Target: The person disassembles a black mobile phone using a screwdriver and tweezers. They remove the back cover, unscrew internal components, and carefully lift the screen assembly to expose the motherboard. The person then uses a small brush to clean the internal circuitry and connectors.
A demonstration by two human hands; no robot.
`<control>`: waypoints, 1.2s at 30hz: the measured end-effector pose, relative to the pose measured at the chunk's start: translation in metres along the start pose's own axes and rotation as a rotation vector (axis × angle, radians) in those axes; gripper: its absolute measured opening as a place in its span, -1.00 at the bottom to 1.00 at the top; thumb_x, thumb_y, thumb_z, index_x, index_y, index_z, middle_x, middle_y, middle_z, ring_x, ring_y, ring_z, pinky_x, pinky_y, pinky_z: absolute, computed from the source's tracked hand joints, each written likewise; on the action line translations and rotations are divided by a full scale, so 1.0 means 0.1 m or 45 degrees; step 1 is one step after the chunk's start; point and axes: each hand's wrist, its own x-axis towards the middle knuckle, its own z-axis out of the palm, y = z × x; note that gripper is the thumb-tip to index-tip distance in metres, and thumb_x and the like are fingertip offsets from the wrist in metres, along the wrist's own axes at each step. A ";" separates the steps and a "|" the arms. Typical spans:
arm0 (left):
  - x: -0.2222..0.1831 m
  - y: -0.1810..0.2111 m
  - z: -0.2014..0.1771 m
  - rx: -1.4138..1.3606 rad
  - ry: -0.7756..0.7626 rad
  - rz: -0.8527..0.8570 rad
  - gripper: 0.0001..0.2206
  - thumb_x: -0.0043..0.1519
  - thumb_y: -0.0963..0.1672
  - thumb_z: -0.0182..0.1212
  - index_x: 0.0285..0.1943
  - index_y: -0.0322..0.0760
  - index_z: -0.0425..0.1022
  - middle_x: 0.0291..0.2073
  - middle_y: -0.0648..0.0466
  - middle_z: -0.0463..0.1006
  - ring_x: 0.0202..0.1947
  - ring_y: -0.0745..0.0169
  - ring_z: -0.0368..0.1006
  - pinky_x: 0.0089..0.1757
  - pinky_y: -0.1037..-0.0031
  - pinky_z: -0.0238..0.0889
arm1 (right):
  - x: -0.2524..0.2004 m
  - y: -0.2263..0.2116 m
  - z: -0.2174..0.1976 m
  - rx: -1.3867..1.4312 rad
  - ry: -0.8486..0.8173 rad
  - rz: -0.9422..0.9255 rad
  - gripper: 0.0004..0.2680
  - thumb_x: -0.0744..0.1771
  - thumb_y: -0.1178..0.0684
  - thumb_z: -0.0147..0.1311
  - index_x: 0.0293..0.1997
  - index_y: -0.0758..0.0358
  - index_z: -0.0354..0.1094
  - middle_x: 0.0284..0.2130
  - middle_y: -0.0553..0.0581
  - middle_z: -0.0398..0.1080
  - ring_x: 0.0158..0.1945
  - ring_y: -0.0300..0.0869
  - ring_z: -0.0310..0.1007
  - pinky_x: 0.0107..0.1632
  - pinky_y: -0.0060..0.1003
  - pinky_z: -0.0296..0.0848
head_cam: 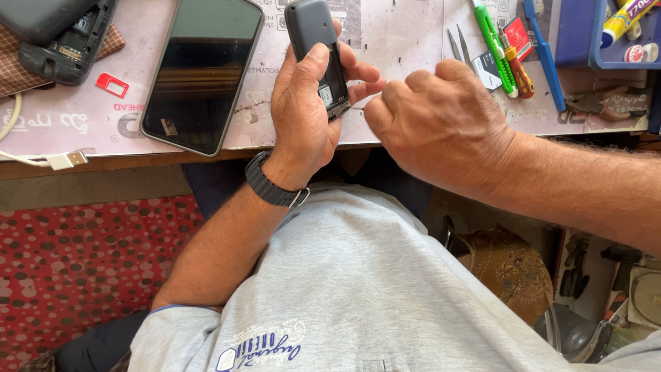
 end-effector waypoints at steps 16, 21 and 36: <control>0.01 0.01 0.00 0.025 -0.026 0.030 -0.63 0.49 -0.07 -0.12 0.39 -0.38 0.20 -0.09 -0.02 0.47 -0.03 0.06 0.59 0.05 0.02 0.58 | -0.02 0.01 0.06 0.025 -0.016 0.063 -0.91 0.30 0.03 0.15 -0.38 0.15 0.38 -0.58 -0.05 0.34 -0.48 -0.24 0.44 -0.35 -0.24 0.30; 0.00 0.02 0.01 -0.054 0.007 -0.002 -0.64 0.49 -0.08 -0.12 0.38 -0.40 0.20 -0.09 -0.03 0.47 -0.03 0.04 0.56 0.07 -0.01 0.56 | -0.08 0.02 0.12 -0.158 0.135 -0.061 -0.92 0.26 0.07 0.18 -0.39 0.08 0.33 -0.59 -0.13 0.22 -0.44 -0.30 0.32 -0.28 -0.30 0.20; 0.02 0.14 0.15 -0.131 0.121 -0.131 -0.63 0.43 -0.09 -0.15 0.31 -0.47 0.24 -0.15 -0.09 0.52 -0.08 -0.02 0.58 0.07 -0.04 0.50 | -0.47 -0.02 0.68 0.749 0.455 0.554 -0.83 0.41 0.02 0.27 -0.16 0.27 0.38 -0.41 0.11 0.45 -0.45 -0.08 0.47 -0.39 -0.16 0.41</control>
